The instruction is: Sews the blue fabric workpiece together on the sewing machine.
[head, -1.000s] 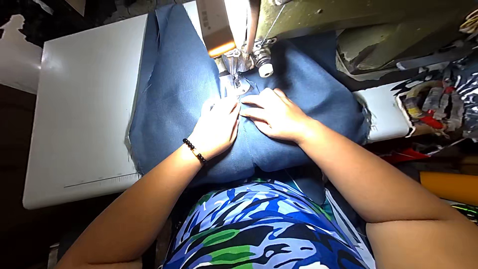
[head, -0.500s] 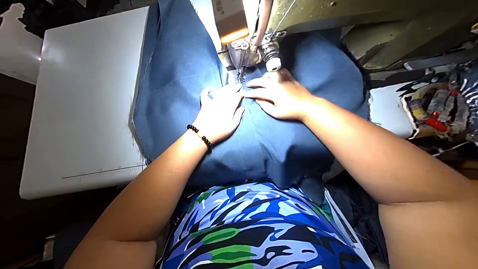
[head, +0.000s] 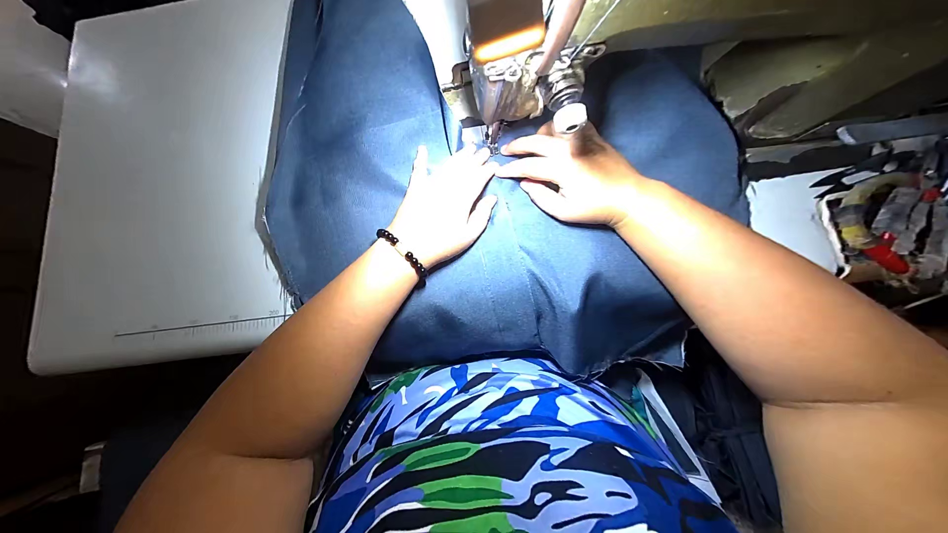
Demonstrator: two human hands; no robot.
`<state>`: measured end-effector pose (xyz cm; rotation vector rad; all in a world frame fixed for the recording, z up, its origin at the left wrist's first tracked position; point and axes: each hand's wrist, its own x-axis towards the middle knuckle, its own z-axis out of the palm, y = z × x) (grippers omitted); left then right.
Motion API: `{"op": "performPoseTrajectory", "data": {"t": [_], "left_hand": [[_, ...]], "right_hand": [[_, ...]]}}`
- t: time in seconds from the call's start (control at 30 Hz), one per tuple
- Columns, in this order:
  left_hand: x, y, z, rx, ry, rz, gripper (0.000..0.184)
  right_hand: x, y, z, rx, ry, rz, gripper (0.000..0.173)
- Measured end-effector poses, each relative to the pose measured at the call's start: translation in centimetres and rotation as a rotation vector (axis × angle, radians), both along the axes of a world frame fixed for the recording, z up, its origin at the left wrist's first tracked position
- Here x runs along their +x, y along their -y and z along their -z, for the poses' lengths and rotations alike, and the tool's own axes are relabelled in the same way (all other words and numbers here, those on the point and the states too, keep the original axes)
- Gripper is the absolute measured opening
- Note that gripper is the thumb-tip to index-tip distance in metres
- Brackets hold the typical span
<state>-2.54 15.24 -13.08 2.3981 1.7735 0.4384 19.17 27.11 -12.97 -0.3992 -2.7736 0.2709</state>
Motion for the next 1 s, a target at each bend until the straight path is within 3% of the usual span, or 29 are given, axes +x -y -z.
{"op": "performPoseTrajectory", "data": {"t": [0.7,0.87,0.93,1.0], "left_hand": [[-0.3,-0.7,-0.4,-0.033,-0.037,0.014,0.053],[-0.3,-0.7,-0.7,-0.042,-0.070,0.031,0.053],[0.6,0.2,-1.3,-0.058,-0.109,0.000,0.053],[2.4,2.3,-1.8,-0.068,-0.120,-0.067,0.054]], "right_hand": [[-0.2,-0.5,0.1,0.014,-0.001,0.013,0.043],[0.1,2.2,-1.8,0.005,0.144,0.213,0.048],[0.6,5.6,-2.4,-0.149,0.041,0.347,0.048],[1.4,9.9,-1.9,-0.449,-0.336,0.465,0.033]]}}
